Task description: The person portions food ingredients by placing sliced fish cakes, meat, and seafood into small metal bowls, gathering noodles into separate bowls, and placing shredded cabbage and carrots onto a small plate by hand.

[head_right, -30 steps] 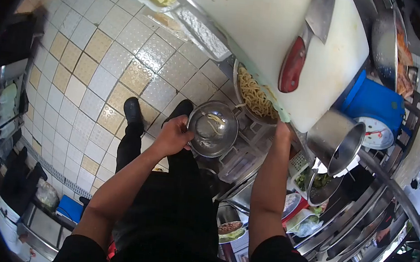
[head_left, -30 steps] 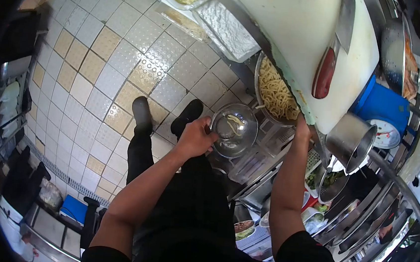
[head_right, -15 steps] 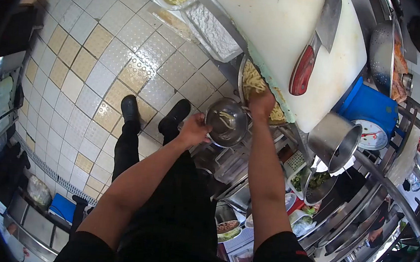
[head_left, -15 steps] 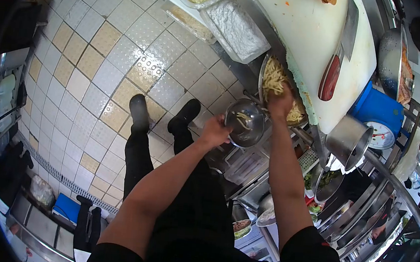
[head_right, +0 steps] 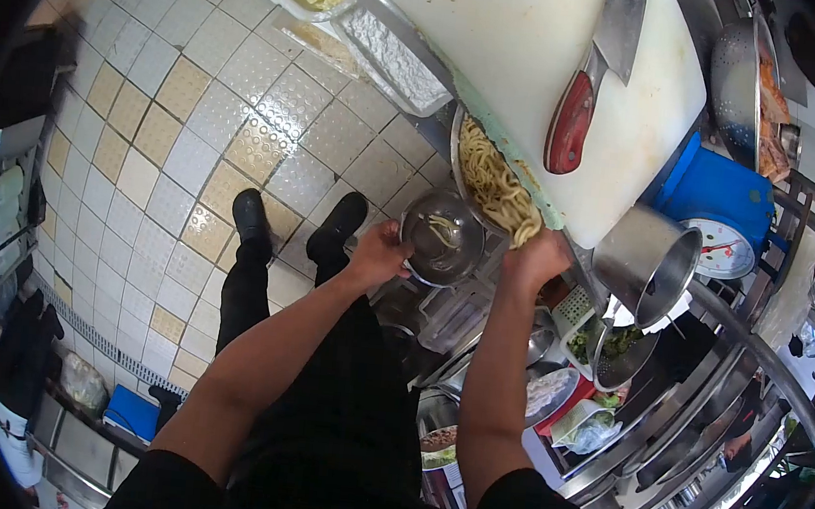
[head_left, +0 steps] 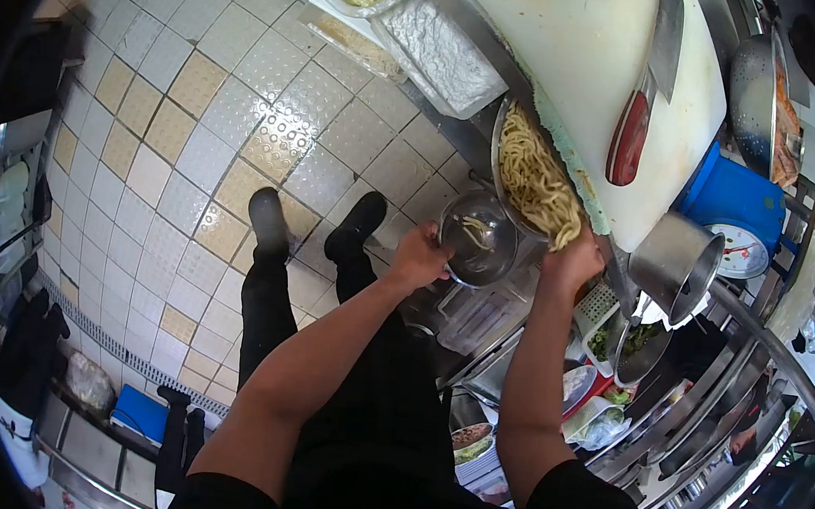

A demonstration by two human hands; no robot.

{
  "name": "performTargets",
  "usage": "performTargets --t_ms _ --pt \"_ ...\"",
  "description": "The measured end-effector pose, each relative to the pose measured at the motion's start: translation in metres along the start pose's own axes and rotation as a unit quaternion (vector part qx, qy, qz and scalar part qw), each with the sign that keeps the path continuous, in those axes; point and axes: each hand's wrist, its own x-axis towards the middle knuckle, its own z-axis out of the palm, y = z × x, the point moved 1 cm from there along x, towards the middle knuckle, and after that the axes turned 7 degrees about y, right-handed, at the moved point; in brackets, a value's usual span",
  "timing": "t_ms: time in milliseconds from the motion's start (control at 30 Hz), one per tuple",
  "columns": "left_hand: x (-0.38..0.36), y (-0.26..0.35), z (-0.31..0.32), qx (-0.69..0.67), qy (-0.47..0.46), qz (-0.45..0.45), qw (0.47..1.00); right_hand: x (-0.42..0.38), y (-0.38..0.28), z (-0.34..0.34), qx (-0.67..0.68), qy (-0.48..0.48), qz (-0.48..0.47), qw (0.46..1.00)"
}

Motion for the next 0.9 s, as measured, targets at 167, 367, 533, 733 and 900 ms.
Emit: performTargets --t_ms 167,367,533,733,900 --pt "-0.012 0.002 0.012 0.038 0.008 0.013 0.999 -0.041 -0.017 -0.022 0.068 0.004 0.016 0.998" --pt "-0.003 -0.027 0.015 -0.01 -0.017 0.029 0.999 -0.028 -0.012 -0.023 0.058 -0.015 0.063 0.996" --pt "-0.011 -0.006 0.008 0.008 0.0 0.01 1.0 0.049 0.021 -0.01 0.203 -0.001 0.231 0.951" --pt "-0.007 0.003 0.007 0.05 -0.005 0.01 0.999 0.057 0.021 0.001 0.098 -0.081 0.121 0.985" --pt "0.003 -0.007 0.019 0.02 -0.008 0.013 1.0 0.038 0.017 -0.004 0.07 -0.109 0.142 0.981"
